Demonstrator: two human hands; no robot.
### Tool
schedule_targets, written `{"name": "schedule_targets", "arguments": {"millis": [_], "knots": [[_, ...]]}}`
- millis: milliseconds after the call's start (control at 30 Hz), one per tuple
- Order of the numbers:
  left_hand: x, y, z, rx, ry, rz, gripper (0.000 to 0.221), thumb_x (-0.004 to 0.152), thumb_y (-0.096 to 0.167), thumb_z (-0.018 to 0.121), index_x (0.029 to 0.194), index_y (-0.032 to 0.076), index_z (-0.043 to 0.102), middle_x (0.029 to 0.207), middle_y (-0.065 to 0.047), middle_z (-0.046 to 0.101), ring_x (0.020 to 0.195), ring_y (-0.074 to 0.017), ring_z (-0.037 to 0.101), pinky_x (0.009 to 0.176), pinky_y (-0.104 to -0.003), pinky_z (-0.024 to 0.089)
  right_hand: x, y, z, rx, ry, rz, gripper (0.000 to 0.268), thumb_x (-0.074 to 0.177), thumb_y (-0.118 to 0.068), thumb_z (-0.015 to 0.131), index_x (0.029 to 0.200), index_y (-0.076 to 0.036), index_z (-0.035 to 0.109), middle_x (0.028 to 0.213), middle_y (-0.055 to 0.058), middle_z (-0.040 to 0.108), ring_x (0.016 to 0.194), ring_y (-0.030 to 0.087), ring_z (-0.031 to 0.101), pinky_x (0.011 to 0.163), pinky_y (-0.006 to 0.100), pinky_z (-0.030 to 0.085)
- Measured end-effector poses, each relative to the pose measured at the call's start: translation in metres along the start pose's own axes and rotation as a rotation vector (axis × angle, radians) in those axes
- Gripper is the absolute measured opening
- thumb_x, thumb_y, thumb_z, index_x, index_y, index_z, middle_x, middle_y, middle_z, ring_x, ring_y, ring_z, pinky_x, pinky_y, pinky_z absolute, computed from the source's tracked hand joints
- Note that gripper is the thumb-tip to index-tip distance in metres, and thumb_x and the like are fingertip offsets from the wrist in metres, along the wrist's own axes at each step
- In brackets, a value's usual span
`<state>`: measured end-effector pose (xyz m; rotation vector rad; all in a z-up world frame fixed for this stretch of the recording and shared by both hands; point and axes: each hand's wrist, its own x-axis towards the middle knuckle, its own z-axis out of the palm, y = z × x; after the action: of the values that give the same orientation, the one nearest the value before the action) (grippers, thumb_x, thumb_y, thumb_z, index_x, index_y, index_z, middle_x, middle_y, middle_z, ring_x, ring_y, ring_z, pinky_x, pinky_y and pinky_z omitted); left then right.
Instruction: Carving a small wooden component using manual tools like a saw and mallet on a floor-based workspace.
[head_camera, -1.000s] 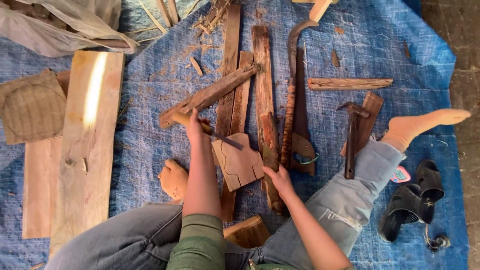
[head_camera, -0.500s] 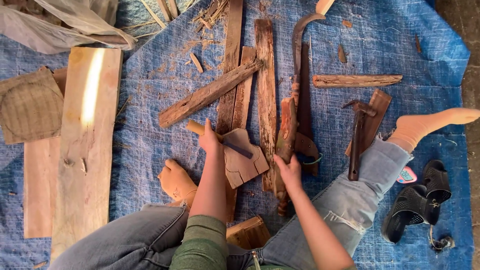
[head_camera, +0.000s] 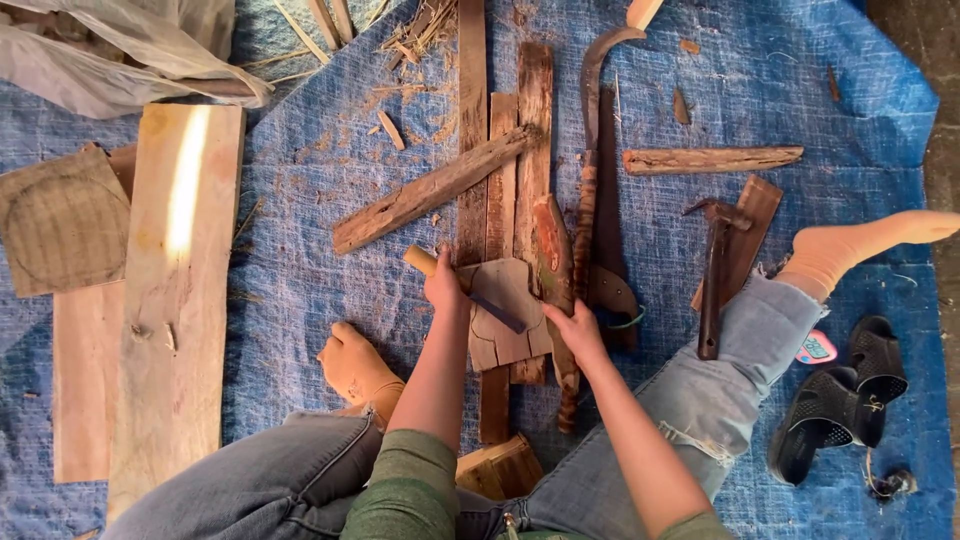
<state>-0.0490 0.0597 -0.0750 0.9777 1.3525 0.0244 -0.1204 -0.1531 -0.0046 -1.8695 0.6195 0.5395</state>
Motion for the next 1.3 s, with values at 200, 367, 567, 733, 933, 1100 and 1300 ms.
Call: {"name": "schedule_targets", "arguments": {"millis": [200,367,567,733,933,1100,1300], "knots": [[-0.019,0.021,0.01,-0.124,0.05,0.072,0.072,0.087,0.045,0.082,0.131,-0.008,0.061,0.128,-0.027,0.063,0.125,-0.034,0.057,0.106,-0.051,0.04,-0.008,0.027,0.006,0.043,0.033,0.023,0.071,0.088,-0.039,0.084,0.143,-0.002,0.059,0.133,0.026,0.064,0.119,0.032,0.064,0.092,0.048,0.054],[-0.047,0.067,0.024,-0.376,-0.24,0.39,0.032,0.09,0.031,0.083,0.088,0.01,0.059,0.07,-0.004,0.059,0.054,-0.0129,0.056,0.055,-0.026,0.047,-0.012,0.021,0.008,-0.003,0.041,0.028,0.076,0.087,-0.04,0.083,0.145,0.0,0.057,0.137,0.031,0.061,0.126,0.041,0.059,0.098,0.054,0.052],[-0.067,0.071,0.044,-0.344,-0.425,0.628,0.026,0.089,0.022,0.085,0.081,0.011,0.062,0.068,-0.006,0.061,0.061,-0.0118,0.058,0.062,-0.026,0.048,-0.02,0.009,0.009,-0.092,0.081,-0.042,0.076,0.085,-0.04,0.084,0.141,0.004,0.058,0.133,0.036,0.06,0.128,0.048,0.056,0.1,0.057,0.05],[-0.073,0.064,0.049,-0.321,-0.426,0.648,0.026,0.085,0.022,0.088,0.081,0.01,0.065,0.064,-0.005,0.064,0.059,-0.0104,0.061,0.061,-0.025,0.05,-0.024,0.035,0.008,-0.094,0.121,-0.051,0.068,0.084,-0.038,0.085,0.137,0.0,0.062,0.128,0.032,0.065,0.122,0.046,0.061,0.093,0.055,0.054],[-0.074,0.059,0.054,-0.316,-0.476,0.655,0.026,0.086,0.023,0.088,0.079,0.011,0.065,0.065,-0.003,0.064,0.059,-0.0082,0.059,0.063,-0.025,0.052,-0.036,0.053,0.009,-0.119,0.092,-0.009,0.07,0.083,-0.04,0.085,0.136,0.0,0.061,0.123,0.033,0.067,0.115,0.049,0.064,0.087,0.055,0.057],[-0.074,0.057,0.055,-0.286,-0.474,0.657,0.026,0.083,0.021,0.09,0.079,0.012,0.066,0.064,-0.003,0.064,0.058,-0.0098,0.062,0.063,-0.026,0.053,-0.042,0.026,0.021,-0.089,0.146,-0.044,0.067,0.083,-0.041,0.084,0.13,0.002,0.063,0.123,0.035,0.066,0.118,0.048,0.062,0.09,0.056,0.056],[-0.057,0.054,0.052,-0.271,-0.456,0.673,0.026,0.085,0.022,0.089,0.08,0.01,0.066,0.065,-0.004,0.064,0.059,-0.0108,0.061,0.062,-0.027,0.053,-0.041,0.017,0.026,-0.027,0.16,-0.016,0.073,0.084,-0.043,0.082,0.137,0.003,0.058,0.134,0.034,0.061,0.128,0.046,0.056,0.1,0.055,0.05]]}}
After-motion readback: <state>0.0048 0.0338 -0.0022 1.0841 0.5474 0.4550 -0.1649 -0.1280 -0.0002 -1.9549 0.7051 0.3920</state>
